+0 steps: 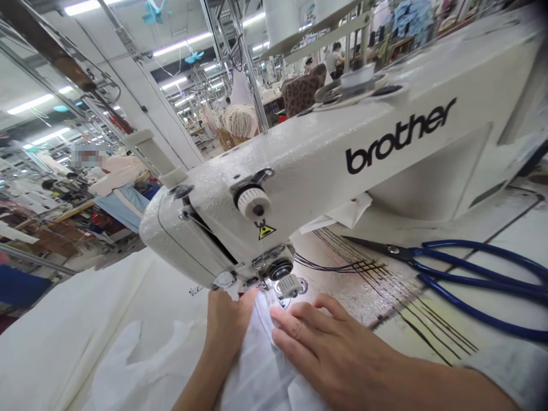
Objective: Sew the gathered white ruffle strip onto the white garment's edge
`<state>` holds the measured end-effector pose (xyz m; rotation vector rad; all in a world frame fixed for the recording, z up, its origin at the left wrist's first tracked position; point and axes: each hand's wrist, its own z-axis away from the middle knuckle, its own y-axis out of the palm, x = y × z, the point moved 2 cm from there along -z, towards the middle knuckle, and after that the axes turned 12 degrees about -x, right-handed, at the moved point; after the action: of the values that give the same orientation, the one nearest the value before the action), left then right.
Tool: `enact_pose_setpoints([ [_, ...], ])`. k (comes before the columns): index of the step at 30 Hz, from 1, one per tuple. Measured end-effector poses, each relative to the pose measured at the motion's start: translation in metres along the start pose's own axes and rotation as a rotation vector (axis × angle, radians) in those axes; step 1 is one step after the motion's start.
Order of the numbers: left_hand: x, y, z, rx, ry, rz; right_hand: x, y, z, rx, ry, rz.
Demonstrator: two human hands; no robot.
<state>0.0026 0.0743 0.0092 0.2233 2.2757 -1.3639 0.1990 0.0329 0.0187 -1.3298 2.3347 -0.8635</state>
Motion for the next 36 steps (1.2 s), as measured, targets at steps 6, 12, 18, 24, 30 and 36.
enact_pose_setpoints([
  [6, 0.0, -0.009, 0.004, -0.045, 0.056, -0.078, -0.003, -0.001, -0.002, 0.032, -0.026, 0.007],
  [12, -0.004, -0.031, 0.045, -0.14, 0.678, -0.107, -0.002, 0.003, -0.001, 0.132, -0.075, 0.067],
  [18, -0.005, -0.023, 0.061, -0.142, 0.827, -0.109, -0.002, 0.009, -0.004, 0.116, -0.083, 0.048],
  [24, 0.002, -0.02, 0.056, -0.142, 0.882, -0.195, -0.002, 0.016, 0.005, 0.058, -0.044, -0.049],
  [30, 0.008, -0.021, 0.058, -0.118, 0.906, -0.236, -0.002, 0.023, 0.008, 0.012, -0.021, -0.121],
  [36, 0.001, -0.022, 0.058, -0.092, 0.902, -0.263, -0.004, 0.015, 0.004, 0.048, -0.001, -0.139],
])
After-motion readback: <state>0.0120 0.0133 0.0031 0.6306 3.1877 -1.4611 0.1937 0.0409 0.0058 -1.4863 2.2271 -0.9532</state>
